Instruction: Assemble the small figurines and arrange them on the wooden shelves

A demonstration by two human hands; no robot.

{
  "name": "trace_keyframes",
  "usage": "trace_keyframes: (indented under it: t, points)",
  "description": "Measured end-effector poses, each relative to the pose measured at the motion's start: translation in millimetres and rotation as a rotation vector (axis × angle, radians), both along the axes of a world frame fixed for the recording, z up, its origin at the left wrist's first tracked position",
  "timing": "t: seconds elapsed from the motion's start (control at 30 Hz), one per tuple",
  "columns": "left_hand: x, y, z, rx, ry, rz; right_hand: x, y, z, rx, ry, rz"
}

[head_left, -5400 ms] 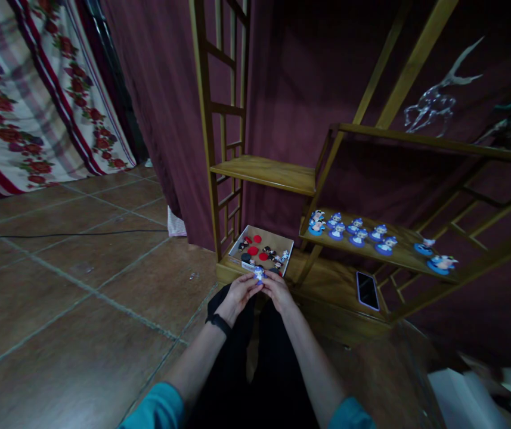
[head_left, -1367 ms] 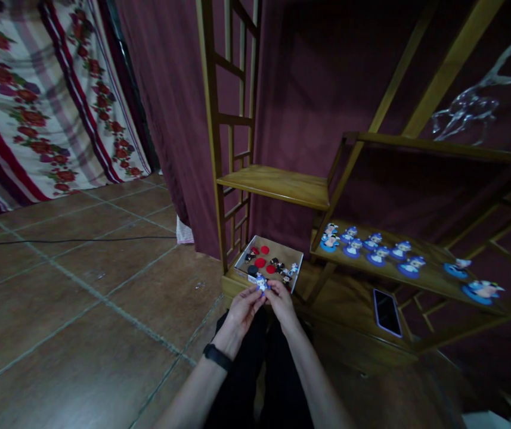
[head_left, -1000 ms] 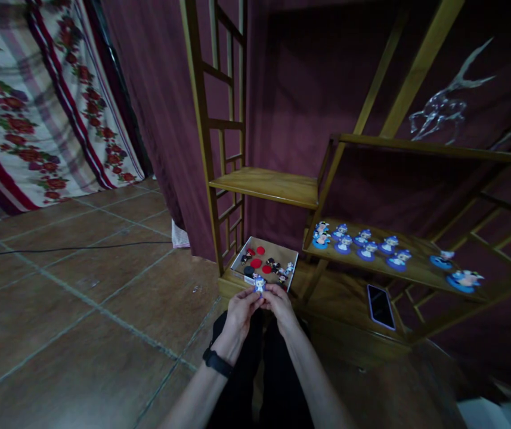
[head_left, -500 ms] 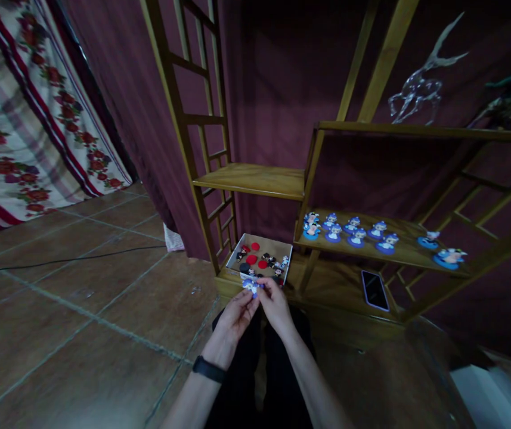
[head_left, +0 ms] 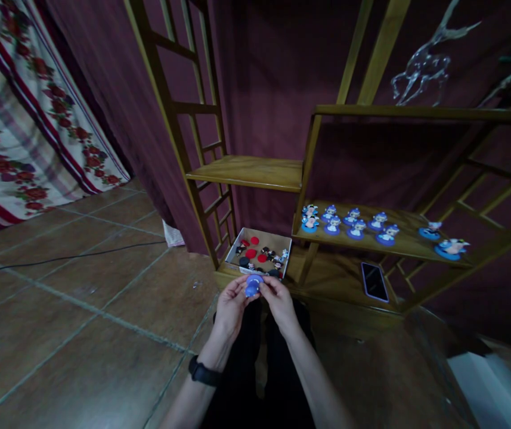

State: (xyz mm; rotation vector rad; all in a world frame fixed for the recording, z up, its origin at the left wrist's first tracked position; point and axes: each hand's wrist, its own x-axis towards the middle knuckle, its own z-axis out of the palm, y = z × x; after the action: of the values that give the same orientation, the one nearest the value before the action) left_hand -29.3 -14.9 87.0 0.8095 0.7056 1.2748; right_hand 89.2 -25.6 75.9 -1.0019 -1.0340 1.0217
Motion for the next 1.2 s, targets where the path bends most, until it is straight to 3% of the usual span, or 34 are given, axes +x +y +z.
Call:
trace_keyframes:
  t: [0.33,0.57,0.8,0.93,1.2]
  points:
    - [11,-3,5.3,0.025,0.146,0.042,6,-4,1,-0.153,0.338,0.094]
    - [12,0,3.6,-0.111,0.1,0.014,11,0,-7,-0.251,0.382,0.094]
    - [22,-4,7.1,-0.123,0.129,0.079,13,7,-12,-0.271,0.465,0.099]
    - [25,-1,3.7,-0.181,0.08,0.11,14,11,-17,-0.351,0.539,0.066]
    - [19,6,1.5,-0.191,0.056,0.063,5,8,-1,-0.342,0.555,0.021]
